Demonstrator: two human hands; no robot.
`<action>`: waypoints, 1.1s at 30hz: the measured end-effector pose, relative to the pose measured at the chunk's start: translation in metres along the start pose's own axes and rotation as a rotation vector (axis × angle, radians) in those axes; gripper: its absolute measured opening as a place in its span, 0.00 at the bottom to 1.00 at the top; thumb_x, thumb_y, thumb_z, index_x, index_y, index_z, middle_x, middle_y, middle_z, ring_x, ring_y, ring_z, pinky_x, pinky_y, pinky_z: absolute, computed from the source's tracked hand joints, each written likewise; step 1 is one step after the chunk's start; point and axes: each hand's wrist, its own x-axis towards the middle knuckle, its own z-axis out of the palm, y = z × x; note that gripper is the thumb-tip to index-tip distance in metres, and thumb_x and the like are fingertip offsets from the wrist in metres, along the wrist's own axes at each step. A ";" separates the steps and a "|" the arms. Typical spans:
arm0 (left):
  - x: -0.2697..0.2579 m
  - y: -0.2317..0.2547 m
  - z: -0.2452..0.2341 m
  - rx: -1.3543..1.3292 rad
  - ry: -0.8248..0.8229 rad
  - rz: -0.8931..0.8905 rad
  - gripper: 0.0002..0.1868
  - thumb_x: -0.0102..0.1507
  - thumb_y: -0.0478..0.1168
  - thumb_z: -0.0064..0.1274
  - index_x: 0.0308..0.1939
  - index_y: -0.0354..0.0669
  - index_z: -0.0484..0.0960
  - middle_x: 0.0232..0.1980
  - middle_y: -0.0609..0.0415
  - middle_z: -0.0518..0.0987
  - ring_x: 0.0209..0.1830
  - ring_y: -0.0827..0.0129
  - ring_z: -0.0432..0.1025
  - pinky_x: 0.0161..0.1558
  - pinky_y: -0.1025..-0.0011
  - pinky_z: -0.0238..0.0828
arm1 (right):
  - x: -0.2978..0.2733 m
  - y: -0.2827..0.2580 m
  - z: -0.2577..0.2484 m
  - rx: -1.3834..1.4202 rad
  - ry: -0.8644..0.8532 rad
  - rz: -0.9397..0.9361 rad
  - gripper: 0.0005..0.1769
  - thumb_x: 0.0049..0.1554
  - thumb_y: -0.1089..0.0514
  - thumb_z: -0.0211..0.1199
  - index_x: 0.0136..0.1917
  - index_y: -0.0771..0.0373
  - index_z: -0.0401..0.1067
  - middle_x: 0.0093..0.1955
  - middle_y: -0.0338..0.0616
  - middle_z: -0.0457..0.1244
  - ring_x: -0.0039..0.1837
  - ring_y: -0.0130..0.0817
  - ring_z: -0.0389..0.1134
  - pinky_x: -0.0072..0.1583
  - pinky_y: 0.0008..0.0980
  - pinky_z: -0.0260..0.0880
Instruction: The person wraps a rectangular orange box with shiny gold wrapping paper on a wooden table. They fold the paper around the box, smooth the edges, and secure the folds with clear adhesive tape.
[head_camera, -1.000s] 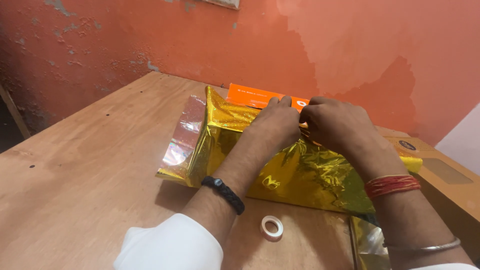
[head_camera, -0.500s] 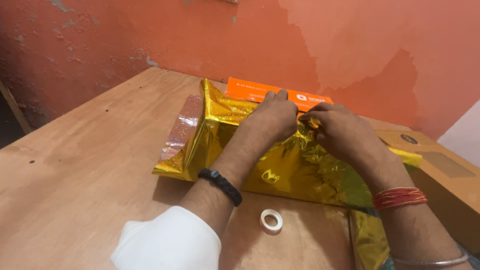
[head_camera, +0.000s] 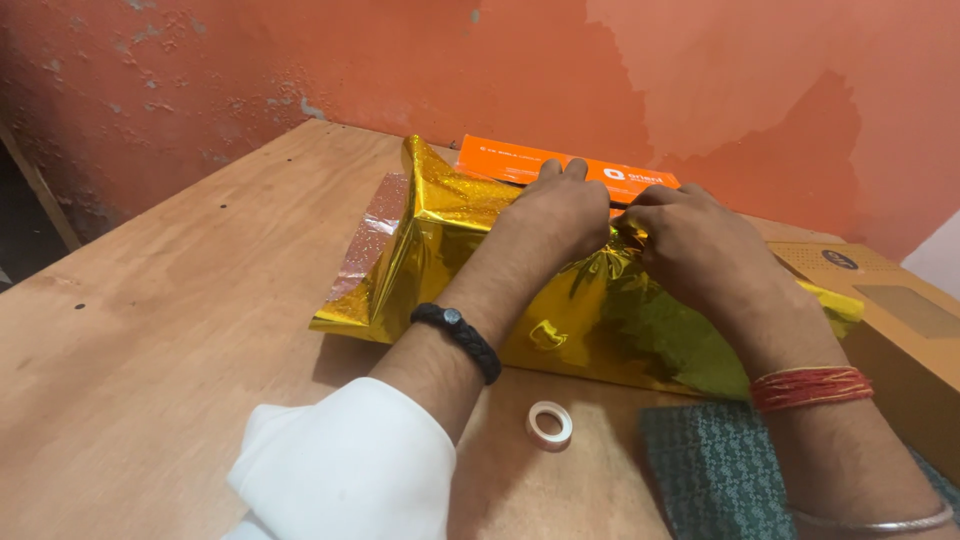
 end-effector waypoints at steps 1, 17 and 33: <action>-0.001 0.001 -0.001 0.005 -0.012 -0.006 0.17 0.64 0.40 0.47 0.54 0.40 0.81 0.67 0.41 0.68 0.67 0.47 0.63 0.68 0.55 0.62 | 0.001 0.000 0.000 0.006 -0.009 0.011 0.17 0.52 0.60 0.63 0.56 0.55 0.78 0.60 0.39 0.67 0.63 0.46 0.66 0.62 0.46 0.68; 0.021 -0.006 0.006 0.189 -0.017 0.095 0.16 0.62 0.38 0.47 0.49 0.37 0.86 0.61 0.39 0.76 0.68 0.48 0.63 0.69 0.54 0.60 | -0.019 0.004 -0.011 0.119 0.190 -0.054 0.27 0.50 0.65 0.59 0.64 0.62 0.73 0.58 0.51 0.66 0.59 0.53 0.67 0.56 0.48 0.68; -0.039 -0.073 -0.059 -0.245 0.407 0.183 0.18 0.60 0.41 0.53 0.52 0.39 0.85 0.52 0.44 0.84 0.55 0.53 0.77 0.58 0.59 0.71 | -0.079 0.038 -0.040 0.352 0.194 0.390 0.20 0.61 0.49 0.61 0.64 0.60 0.75 0.63 0.51 0.66 0.61 0.43 0.69 0.60 0.41 0.72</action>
